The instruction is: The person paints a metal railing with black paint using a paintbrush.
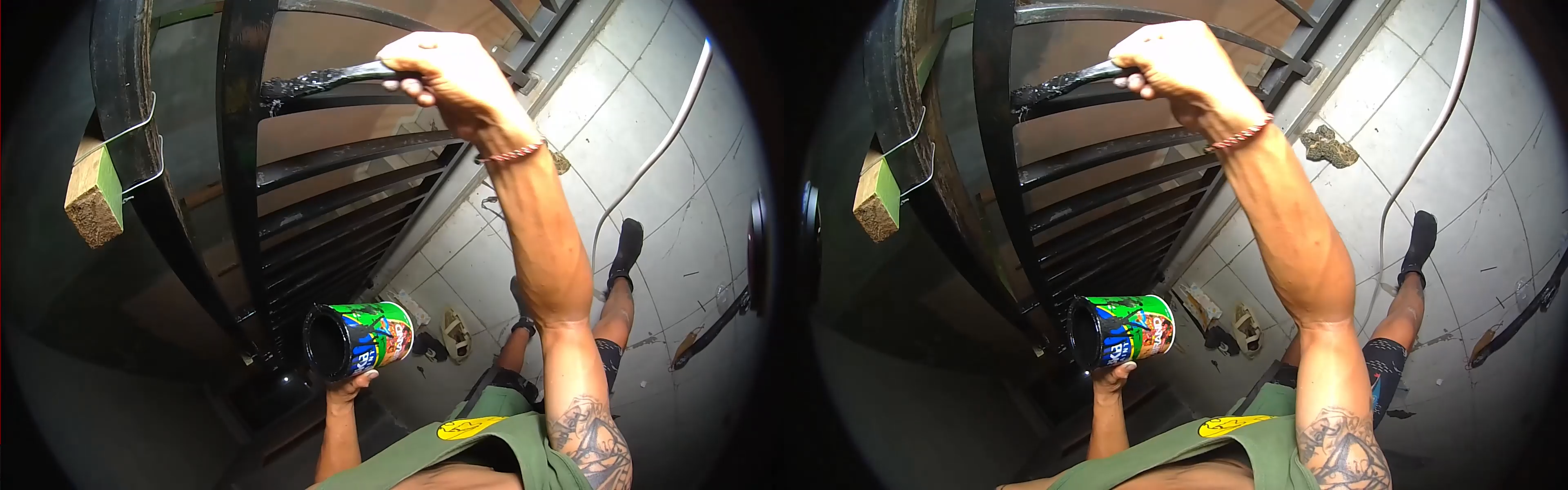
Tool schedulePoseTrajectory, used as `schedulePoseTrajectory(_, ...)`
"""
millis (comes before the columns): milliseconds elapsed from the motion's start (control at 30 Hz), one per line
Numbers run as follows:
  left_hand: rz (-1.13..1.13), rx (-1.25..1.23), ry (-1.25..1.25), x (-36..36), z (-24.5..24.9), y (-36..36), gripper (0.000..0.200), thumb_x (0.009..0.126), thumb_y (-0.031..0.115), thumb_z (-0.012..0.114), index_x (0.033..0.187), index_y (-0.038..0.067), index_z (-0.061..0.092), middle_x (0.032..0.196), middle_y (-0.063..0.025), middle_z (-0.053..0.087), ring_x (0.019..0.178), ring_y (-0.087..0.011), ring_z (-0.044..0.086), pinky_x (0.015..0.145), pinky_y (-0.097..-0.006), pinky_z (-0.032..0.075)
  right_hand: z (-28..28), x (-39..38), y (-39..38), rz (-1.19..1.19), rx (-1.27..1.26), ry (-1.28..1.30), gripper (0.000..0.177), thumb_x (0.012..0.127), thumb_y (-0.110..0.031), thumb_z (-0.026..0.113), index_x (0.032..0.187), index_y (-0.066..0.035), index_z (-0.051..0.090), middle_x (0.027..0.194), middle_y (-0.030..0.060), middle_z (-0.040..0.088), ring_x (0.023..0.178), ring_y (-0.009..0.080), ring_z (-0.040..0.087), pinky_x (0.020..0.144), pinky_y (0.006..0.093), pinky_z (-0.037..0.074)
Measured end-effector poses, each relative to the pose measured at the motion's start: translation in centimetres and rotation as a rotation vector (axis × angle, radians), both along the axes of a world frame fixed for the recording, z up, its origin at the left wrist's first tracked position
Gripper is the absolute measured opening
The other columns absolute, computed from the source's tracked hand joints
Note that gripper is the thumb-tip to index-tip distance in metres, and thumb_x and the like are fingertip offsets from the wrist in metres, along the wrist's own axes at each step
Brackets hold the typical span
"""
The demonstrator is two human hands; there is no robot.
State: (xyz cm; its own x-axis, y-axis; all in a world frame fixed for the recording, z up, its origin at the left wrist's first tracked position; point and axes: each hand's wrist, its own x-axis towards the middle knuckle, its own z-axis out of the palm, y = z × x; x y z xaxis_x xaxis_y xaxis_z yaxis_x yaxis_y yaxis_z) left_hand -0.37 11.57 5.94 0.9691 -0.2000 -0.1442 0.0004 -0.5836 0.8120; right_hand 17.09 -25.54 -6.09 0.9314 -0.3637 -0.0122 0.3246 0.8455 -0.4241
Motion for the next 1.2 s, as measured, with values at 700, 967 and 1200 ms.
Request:
schedulePoseTrajectory(700,0.035,0.024,0.100,0.3,0.1,-0.2,0.085,0.059,0.025,0.088,0.130,0.003,0.046,0.124,-0.0061,0.054,0.116,-0.0225,0.051,0.103,-0.0405,0.038,-2.2,1.6,-1.0,-0.010,-0.130,-0.007,0.011,0.085,-0.003,0.060,0.079,0.004,0.064,0.064,0.0047,0.059,0.051,0.0049,0.049,0.043,0.0181,0.038)
schedulePoseTrajectory(967,-0.018,0.065,0.044,0.0,0.0,0.5,0.083,0.059,0.027,0.088,0.128,0.003,0.048,0.124,-0.0053,0.054,0.115,-0.0217,0.051,0.103,-0.0404,0.039,-13.2,1.2,-1.3,-0.369,-1.144,0.769,0.014,0.078,-0.009,0.058,0.069,-0.004,0.067,0.064,0.0049,0.064,0.054,0.0144,0.060,0.051,0.0286,0.048)
schedulePoseTrajectory(1200,0.014,0.007,0.065,0.3,-0.2,0.1,0.081,0.060,0.029,0.088,0.126,0.003,0.049,0.124,-0.0050,0.054,0.115,-0.0214,0.051,0.103,-0.0402,0.038,-0.7,-0.4,-0.8,-0.571,-1.010,0.200,0.017,0.087,-0.018,0.063,0.088,-0.001,0.066,0.063,0.0053,0.061,0.055,0.0080,0.057,0.051,0.0237,0.045)
